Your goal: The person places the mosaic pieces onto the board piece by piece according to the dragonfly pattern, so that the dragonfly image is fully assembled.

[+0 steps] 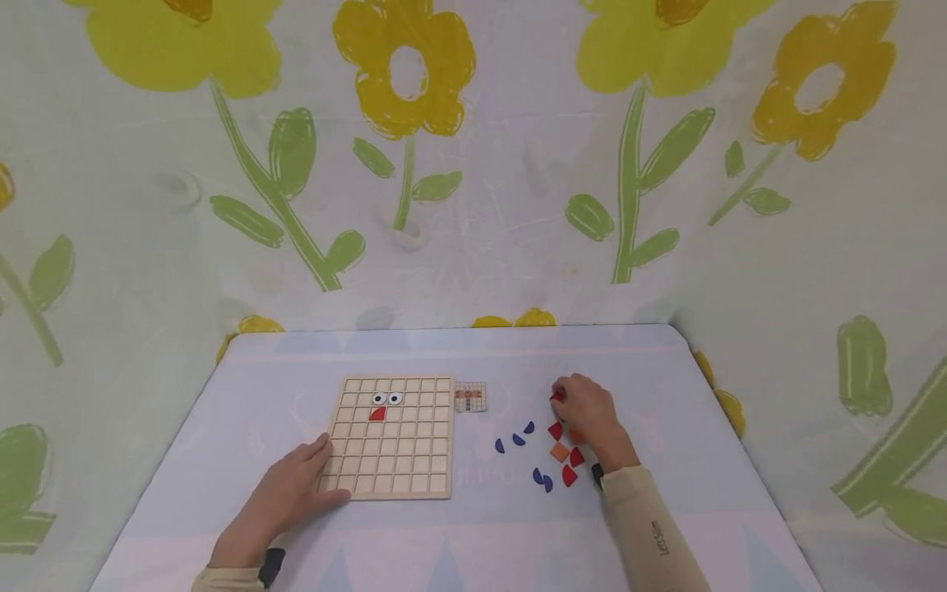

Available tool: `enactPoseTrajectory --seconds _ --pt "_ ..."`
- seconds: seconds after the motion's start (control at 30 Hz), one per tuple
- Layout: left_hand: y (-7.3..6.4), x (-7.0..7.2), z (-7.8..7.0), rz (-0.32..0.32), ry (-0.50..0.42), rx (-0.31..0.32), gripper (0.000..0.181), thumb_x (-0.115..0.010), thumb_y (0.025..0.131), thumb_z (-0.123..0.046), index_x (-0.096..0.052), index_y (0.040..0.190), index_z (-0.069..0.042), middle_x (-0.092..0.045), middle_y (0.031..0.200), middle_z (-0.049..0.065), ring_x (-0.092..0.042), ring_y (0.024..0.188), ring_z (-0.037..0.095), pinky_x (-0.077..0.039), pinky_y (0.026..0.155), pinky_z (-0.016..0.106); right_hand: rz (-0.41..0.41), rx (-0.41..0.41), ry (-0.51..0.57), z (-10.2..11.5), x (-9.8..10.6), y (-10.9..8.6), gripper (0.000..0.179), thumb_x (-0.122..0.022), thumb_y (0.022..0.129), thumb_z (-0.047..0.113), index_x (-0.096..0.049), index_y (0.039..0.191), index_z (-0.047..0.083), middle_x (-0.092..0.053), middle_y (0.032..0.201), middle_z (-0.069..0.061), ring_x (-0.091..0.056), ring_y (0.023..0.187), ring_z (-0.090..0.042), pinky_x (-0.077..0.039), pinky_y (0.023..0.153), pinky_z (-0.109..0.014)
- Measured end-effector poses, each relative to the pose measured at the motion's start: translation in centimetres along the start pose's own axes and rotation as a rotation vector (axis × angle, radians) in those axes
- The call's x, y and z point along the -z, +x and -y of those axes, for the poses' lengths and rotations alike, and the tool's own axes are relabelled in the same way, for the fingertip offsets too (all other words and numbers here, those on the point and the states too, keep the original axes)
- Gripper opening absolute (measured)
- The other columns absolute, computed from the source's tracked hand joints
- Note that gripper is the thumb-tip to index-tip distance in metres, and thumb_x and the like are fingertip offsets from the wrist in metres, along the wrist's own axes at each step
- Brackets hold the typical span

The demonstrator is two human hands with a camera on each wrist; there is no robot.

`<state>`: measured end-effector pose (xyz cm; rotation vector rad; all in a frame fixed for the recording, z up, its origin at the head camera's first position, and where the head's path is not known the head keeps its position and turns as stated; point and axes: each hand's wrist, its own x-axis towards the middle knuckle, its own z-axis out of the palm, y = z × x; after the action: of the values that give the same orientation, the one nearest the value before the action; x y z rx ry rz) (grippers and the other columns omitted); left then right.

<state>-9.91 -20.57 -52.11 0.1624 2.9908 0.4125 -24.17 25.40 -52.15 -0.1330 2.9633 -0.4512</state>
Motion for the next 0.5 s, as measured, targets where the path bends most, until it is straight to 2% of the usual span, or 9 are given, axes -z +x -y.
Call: enactPoseTrajectory --seconds 0.17,0.5 --pt "0.06 -0.1 0.03 0.002 0.0 -0.003 0.099 -0.086 0.074 -0.052 -0.05 0.144 0.009 -0.044 0.153 0.024 -0.045 0.137 0.046 -0.038 0.114 0.057 0.0 0.053 0.01 0.09 -0.07 -0.02 0.037 -0.076 0.091 0.018 -0.07 0.126 0.006 -0.068 0.109 -0.008 -0.062 0.094 -0.025 -0.058 0.092 -0.05" --pt "0.01 -0.01 -0.1 0.003 -0.009 0.008 0.098 -0.087 0.074 -0.05 -0.049 0.144 0.009 -0.044 0.154 0.023 -0.044 0.138 0.046 -0.036 0.115 0.058 0.014 0.066 -0.028 -0.18 0.01 0.4 0.035 -0.08 0.089 0.025 -0.075 0.117 0.006 -0.068 0.1 -0.005 -0.059 0.083 -0.021 -0.06 0.083 -0.044"
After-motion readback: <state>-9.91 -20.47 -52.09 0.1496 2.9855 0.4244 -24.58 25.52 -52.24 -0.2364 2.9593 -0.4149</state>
